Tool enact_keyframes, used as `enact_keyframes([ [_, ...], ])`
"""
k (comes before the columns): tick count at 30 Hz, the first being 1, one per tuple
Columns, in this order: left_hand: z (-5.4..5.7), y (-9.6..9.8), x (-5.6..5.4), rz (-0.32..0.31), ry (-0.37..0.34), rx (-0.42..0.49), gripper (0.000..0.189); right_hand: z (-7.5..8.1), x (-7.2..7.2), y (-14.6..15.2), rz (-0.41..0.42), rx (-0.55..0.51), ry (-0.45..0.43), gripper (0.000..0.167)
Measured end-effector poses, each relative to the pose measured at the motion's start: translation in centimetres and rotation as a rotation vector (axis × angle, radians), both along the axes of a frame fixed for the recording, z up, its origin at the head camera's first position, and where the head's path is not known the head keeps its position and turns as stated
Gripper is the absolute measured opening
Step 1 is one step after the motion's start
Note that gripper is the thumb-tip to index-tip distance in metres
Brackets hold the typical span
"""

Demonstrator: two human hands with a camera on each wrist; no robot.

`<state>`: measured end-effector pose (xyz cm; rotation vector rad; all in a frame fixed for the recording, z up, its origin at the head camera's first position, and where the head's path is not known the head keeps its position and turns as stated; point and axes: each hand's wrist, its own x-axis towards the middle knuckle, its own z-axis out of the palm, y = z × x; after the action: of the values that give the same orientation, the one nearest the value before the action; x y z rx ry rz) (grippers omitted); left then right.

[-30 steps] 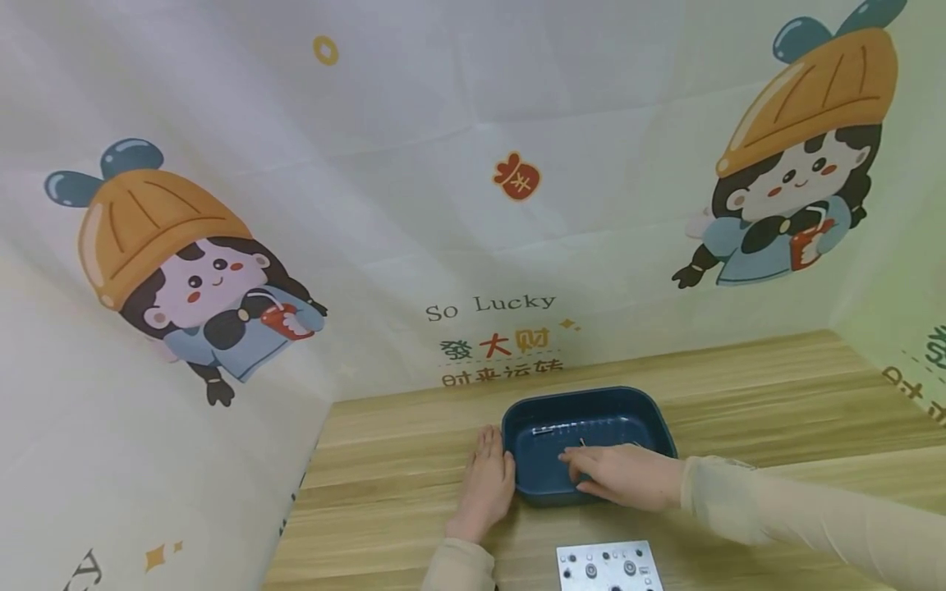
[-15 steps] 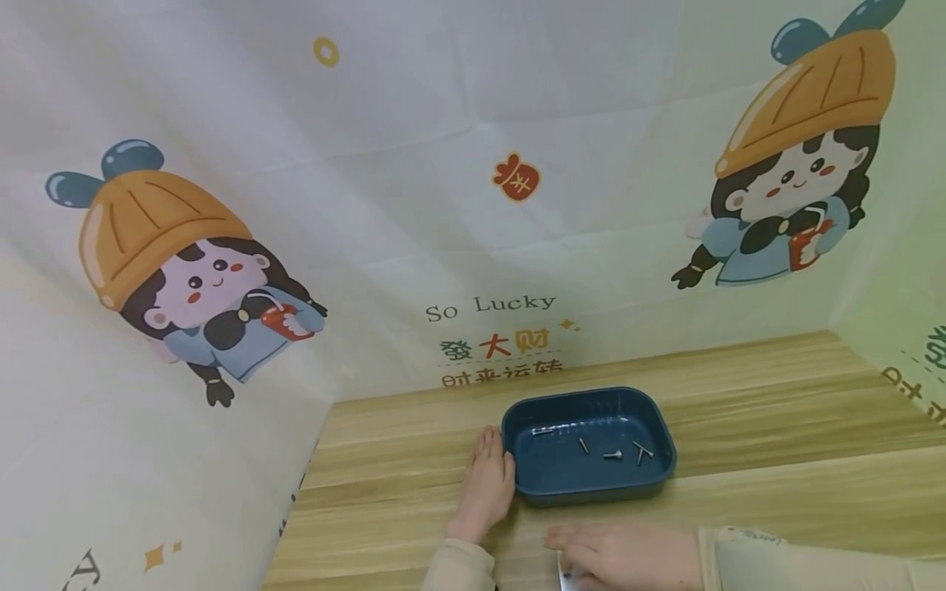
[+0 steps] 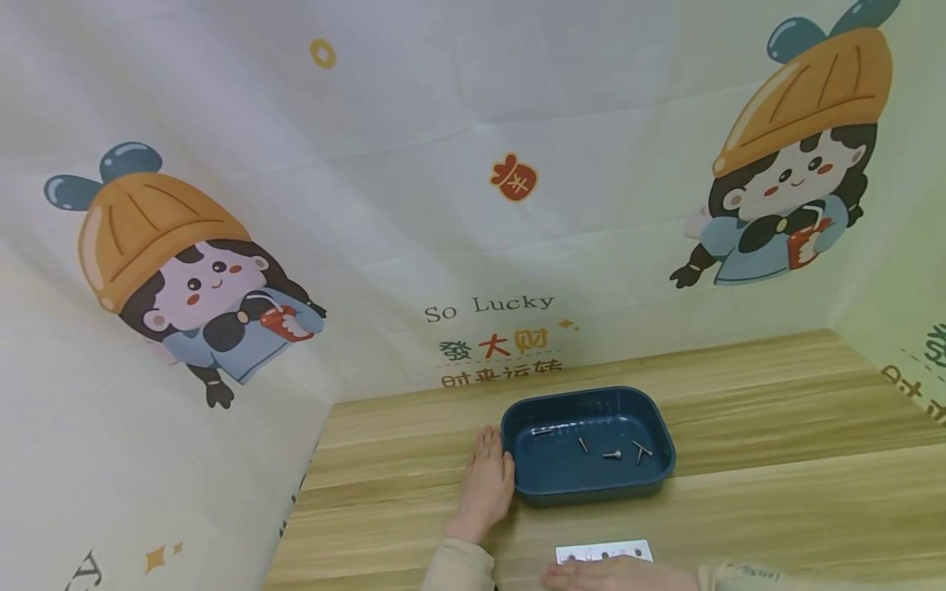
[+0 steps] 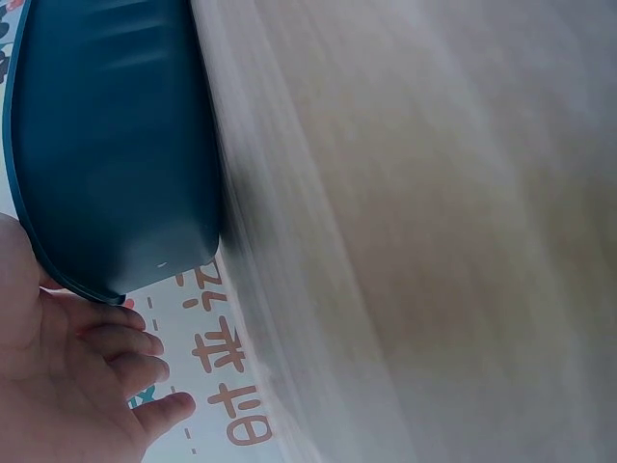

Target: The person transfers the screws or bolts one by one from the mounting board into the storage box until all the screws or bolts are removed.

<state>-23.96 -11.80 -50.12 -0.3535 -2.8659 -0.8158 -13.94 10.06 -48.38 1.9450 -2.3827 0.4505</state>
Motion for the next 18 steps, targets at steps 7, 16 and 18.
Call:
enact_keyframes([
  [7,0.0,-0.1,0.0,-0.005,-0.008,0.004,0.048,-1.4,0.1,-0.3,0.013,-0.082,0.201,0.039],
  [16,0.0,-0.1,0.0,-0.003,-0.02,0.003,0.049,-2.6,-0.2,-0.1,0.008,-0.123,0.127,0.038],
  [18,-0.1,-0.1,0.0,-0.001,-0.023,0.0,0.049,-2.7,-0.1,-0.1,0.002,-0.118,0.098,0.039],
])
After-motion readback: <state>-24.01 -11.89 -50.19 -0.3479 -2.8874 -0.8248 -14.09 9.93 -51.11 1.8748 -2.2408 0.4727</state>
